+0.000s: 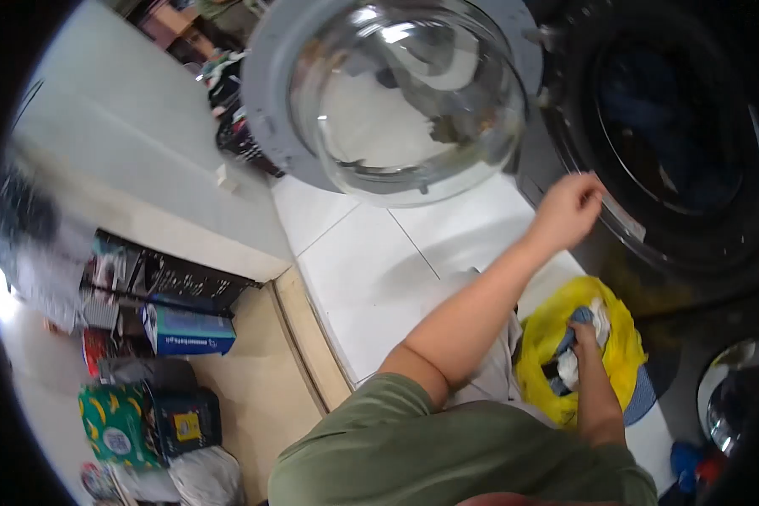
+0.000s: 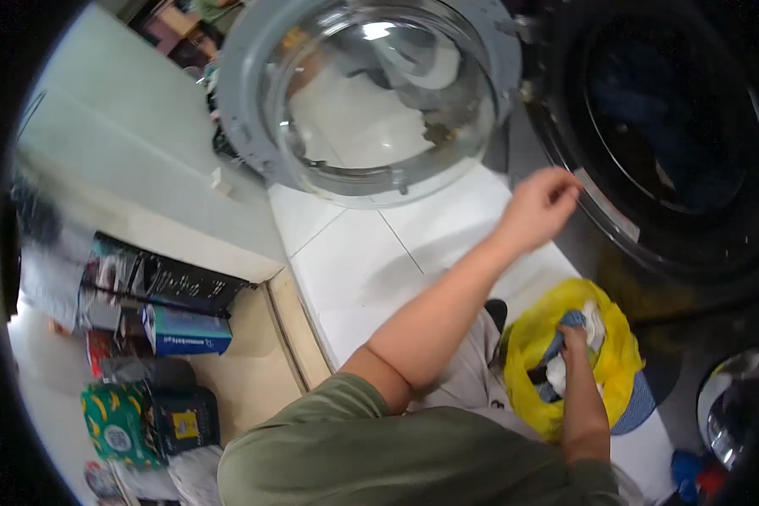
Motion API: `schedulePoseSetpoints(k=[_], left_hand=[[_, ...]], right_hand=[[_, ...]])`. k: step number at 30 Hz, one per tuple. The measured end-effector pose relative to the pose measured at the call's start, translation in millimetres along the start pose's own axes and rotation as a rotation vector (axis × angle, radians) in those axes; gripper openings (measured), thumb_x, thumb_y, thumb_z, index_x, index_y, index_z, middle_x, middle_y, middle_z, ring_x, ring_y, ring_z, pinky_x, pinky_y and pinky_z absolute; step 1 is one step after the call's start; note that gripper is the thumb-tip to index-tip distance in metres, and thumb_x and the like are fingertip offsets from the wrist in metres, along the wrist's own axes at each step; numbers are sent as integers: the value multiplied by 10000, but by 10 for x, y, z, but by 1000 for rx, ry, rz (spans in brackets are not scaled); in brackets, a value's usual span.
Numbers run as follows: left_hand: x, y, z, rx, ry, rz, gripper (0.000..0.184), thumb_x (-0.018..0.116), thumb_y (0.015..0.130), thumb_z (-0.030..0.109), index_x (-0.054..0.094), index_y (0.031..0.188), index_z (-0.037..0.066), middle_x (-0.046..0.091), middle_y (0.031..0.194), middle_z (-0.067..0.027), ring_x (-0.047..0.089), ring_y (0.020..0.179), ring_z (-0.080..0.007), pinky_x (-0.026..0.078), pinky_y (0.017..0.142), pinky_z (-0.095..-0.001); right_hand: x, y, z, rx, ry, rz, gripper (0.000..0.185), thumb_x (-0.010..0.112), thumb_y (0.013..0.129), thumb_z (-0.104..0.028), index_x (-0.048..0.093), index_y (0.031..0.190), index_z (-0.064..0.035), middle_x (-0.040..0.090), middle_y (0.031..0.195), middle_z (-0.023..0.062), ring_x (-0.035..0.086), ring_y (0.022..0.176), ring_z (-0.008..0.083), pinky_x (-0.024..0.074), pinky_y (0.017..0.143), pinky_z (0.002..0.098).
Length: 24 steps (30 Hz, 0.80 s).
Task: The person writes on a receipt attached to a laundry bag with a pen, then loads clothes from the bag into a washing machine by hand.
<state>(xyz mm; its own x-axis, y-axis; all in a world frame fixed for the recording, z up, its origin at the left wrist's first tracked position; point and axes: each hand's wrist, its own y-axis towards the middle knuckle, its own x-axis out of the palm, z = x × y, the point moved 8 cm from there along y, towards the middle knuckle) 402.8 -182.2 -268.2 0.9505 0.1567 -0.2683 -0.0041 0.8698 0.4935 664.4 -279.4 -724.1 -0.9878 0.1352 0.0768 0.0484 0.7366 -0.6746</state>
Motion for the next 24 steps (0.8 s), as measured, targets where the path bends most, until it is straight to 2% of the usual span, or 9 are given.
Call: schedulePoseSetpoints(k=[2,5,10,13,16,18,20,23,24], left_hand=[[-11,-34,72,-11,-7,-40,155,600,854,135,641,940,12,608,849,-132,611,753,-260,484,671,-350],[100,-44,-57,-47,12,-102,158,599,854,132,649,948,16,623,857,-132,620,755,-259,497,685,-350],[351,-134,-320,-21,37,-181,174,606,853,92,657,992,0,688,902,-91,654,827,-159,524,740,-295],[811,-392,-448,-408,-369,-344,206,583,934,194,651,1053,41,668,902,-49,628,809,-130,500,727,-274],[1481,-862,-517,-651,-445,-443,400,535,960,408,618,1116,49,652,1004,-64,604,910,-148,473,801,-301],[1912,-1266,-825,-770,-458,-531,513,532,941,502,585,1160,41,634,1053,-72,591,938,-170,467,794,-306],[2185,-1790,-1105,-999,-657,-505,633,511,922,572,578,1166,-9,622,1014,-85,556,967,-150,428,840,-273],[2159,-1992,-1184,-754,-422,-305,661,526,940,508,446,1300,-41,479,1283,-195,467,1169,-307,355,1009,-391],[2069,-1939,-1145,-575,-184,-261,641,539,946,472,433,1308,-46,431,1331,-225,428,1209,-346,329,1037,-411]], right_hand=[[79,-529,-581,-109,41,-4,461,678,729,-48,525,1155,38,620,1003,152,624,779,256,487,582,359],[-599,-762,-849,-211,-416,64,423,674,724,-25,564,1128,35,641,988,114,642,819,218,527,702,329],[-361,-3087,-2253,-510,-180,-110,472,701,723,-45,578,1175,22,642,1087,84,613,960,152,484,882,296],[-628,-3870,-2666,-684,-88,-42,508,728,806,-207,548,1219,28,630,1104,68,589,1005,146,462,908,300],[-831,-4305,-3015,-897,368,-29,491,630,911,-197,449,1313,20,604,1186,95,602,1051,201,474,929,323],[-813,-4391,-3345,-964,618,-141,457,559,961,-192,410,1339,17,584,1232,114,587,1097,220,466,964,338],[-677,-4505,-3734,-982,835,-608,346,448,1012,-199,507,1279,13,582,1261,178,552,1193,270,458,1017,414],[-567,-4863,-4297,-1047,711,-939,361,430,1018,-226,529,1254,29,588,1253,185,564,1178,282,435,1036,441],[-485,-5055,-4494,-1234,771,-339,256,476,1005,-226,581,1074,-3,664,1016,120,658,935,242,544,858,389]])
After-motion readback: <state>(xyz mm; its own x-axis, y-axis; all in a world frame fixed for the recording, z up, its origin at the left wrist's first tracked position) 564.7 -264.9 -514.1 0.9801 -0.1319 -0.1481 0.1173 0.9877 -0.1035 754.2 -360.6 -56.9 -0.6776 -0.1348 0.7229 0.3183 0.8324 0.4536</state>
